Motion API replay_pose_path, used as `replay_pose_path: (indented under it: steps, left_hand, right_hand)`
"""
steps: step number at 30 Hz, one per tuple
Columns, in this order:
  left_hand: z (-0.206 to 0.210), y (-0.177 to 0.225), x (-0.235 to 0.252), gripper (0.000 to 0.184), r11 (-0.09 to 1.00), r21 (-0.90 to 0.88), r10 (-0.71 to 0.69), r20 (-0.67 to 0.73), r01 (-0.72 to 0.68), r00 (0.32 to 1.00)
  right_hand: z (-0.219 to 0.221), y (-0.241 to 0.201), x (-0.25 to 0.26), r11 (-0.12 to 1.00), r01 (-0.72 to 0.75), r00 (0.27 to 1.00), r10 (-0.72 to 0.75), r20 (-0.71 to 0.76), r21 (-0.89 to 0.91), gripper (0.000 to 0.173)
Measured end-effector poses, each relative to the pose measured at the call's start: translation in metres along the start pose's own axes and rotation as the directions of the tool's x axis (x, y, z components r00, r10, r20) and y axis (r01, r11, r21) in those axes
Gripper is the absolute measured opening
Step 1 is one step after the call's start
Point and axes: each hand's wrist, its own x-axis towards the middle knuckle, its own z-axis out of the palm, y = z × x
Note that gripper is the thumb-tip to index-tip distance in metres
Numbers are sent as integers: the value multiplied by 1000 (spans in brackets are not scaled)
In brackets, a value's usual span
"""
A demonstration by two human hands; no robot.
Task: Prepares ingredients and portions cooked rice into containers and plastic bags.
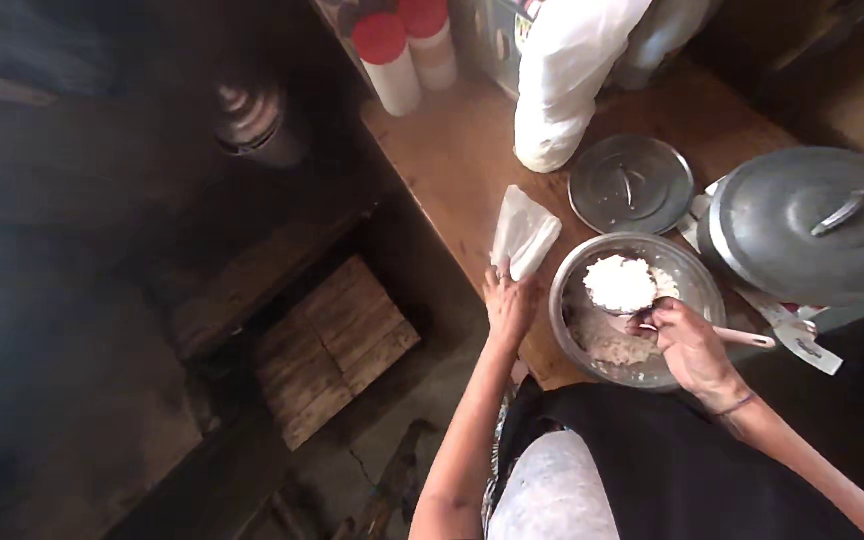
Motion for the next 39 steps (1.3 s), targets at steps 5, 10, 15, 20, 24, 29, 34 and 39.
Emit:
replay_pose_path:
  steps: [5,10,15,20,24,29,34,39]
  left_hand:
    - [10,-6,53,43,985,155,-108,192,78,975]
    - [-33,6,44,52,983,-173,-40,99,57,994]
    - [-64,15,18,61,929,-368,27,-71,-51,997]
    - [-68,7,15,67,884,-464,13,-103,-59,995]
    - [-53,-7,23,67,819,-574,-14,-49,-17,999]
    - [-26,-36,33,70,856,-511,-116,-45,77,992]
    - [-7,-41,39,69,855,-478,-229,7,204,974]
    - [-10,-37,32,71,832,-498,-283,-2,244,959]
  right_hand:
    - [23,-26,28,989,3,997,-14,71,145,26]
    - [52,-28,58,973,-5,983,-38,182,231,31]
    - [80,-20,76,998,62,984,-56,170,-30,22]
    - [92,-6,91,617,445,896,-306,323,-650,28]
    - [109,-9,89,325,632,768,-382,514,-703,27]
    - [150,7,102,-46,618,786,57,616,-785,21]
    - [173,21,126,-214,619,776,311,549,-755,24]
    - [138,-3,111,-87,691,692,-204,692,-717,15]
